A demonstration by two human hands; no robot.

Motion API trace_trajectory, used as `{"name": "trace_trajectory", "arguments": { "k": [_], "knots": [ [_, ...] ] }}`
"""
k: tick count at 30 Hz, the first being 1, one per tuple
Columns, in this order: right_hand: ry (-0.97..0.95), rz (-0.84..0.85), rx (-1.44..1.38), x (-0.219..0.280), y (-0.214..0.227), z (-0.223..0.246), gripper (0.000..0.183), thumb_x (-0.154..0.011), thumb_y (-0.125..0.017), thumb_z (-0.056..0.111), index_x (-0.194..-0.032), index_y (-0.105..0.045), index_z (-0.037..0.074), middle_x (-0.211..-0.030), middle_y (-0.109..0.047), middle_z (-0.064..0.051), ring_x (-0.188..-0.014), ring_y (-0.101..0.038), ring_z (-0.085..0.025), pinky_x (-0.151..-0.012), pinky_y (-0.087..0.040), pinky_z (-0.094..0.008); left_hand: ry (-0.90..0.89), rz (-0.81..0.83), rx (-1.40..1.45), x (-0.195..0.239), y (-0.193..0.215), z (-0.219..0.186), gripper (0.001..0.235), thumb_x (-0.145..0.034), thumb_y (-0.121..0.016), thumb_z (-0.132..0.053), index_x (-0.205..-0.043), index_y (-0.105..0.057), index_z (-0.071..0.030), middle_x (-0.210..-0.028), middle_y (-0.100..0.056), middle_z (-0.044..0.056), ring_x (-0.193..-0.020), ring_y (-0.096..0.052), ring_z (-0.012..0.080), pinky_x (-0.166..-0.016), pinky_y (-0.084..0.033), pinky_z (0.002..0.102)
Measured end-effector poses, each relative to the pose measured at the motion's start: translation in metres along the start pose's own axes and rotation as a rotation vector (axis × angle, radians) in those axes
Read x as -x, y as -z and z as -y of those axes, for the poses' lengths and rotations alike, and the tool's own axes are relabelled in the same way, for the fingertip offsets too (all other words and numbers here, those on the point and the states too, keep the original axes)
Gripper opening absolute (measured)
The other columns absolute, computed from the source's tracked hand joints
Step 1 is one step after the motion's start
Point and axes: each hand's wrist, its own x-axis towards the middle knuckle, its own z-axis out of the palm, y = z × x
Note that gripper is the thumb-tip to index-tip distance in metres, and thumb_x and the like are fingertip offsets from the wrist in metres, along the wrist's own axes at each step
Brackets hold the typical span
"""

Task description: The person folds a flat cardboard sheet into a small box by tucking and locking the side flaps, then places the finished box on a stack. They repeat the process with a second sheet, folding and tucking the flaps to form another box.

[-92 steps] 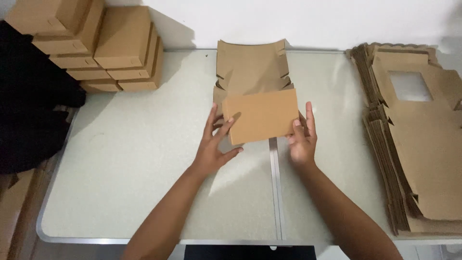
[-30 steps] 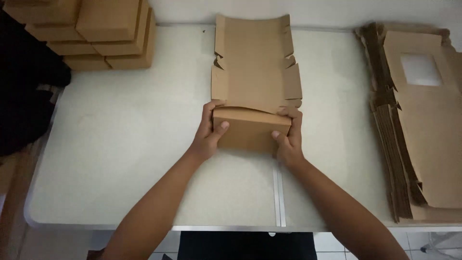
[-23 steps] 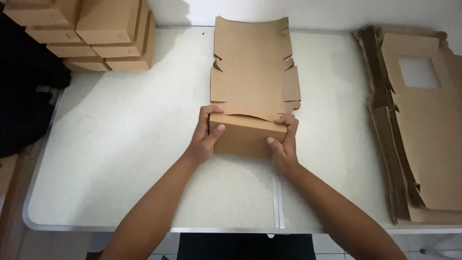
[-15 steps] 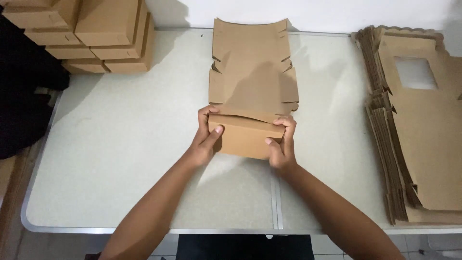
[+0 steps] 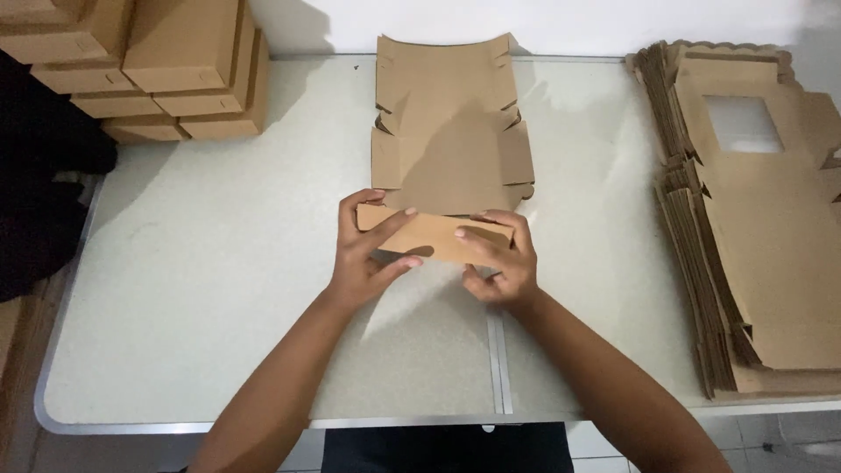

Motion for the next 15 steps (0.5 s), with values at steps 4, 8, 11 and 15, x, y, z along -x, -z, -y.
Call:
{"name": "trace_trajectory", "arguments": {
  "k": [4,8,11,15],
  "knots": [
    [-0.131,0.049,-0.117,-0.007,0.005,-0.009,0.048,-0.073,-0.078,0.018,-0.120,-0.078,0.017,-0.115,-0.057,-0.017,-0.107,-0.069,-0.035,-0.090,-0.055,-0.044,0.150,0.073,-0.014,0.002,0.001,0.006,0.060,-0.070,-0.090,-0.029,-0.127,-0.073,-0.017,-0.130,-0.044,0.022,-0.125,-0.052,0.0436,-0.110,-0.042,0.053],
    [-0.162,0.063,-0.133,-0.008,0.008,-0.013,0.047,-0.071,-0.082,0.016,-0.118,-0.079,0.016,-0.110,-0.066,-0.017,-0.107,-0.068,-0.036,-0.089,-0.054,-0.046,0.278,0.104,-0.024,-0.001,0.002,0.000,0.054,-0.075,-0.086,-0.028,-0.127,-0.073,-0.019,-0.125,-0.046,0.019,-0.129,-0.050,0.0416,-0.111,-0.040,0.051],
    [-0.198,0.063,-0.176,-0.008,0.007,-0.014,0.043,-0.075,-0.082,0.019,-0.118,-0.077,0.014,-0.110,-0.067,-0.016,-0.111,-0.065,-0.037,-0.095,-0.050,-0.049,0.369,0.142,0.048,-0.007,0.006,-0.012,0.051,-0.082,-0.081,-0.027,-0.131,-0.068,-0.015,-0.128,-0.044,0.022,-0.131,-0.047,0.0460,-0.112,-0.039,0.056],
    [-0.373,0.105,-0.297,-0.014,0.007,0.001,0.037,-0.087,-0.070,0.020,-0.123,-0.065,0.012,-0.124,-0.054,-0.014,-0.126,-0.053,-0.031,-0.107,-0.042,-0.050,0.521,0.156,0.259,-0.006,0.001,-0.012,0.048,-0.094,-0.071,-0.016,-0.136,-0.049,-0.011,-0.147,-0.032,0.021,-0.146,-0.034,0.0454,-0.120,-0.034,0.059]
  ]
}}
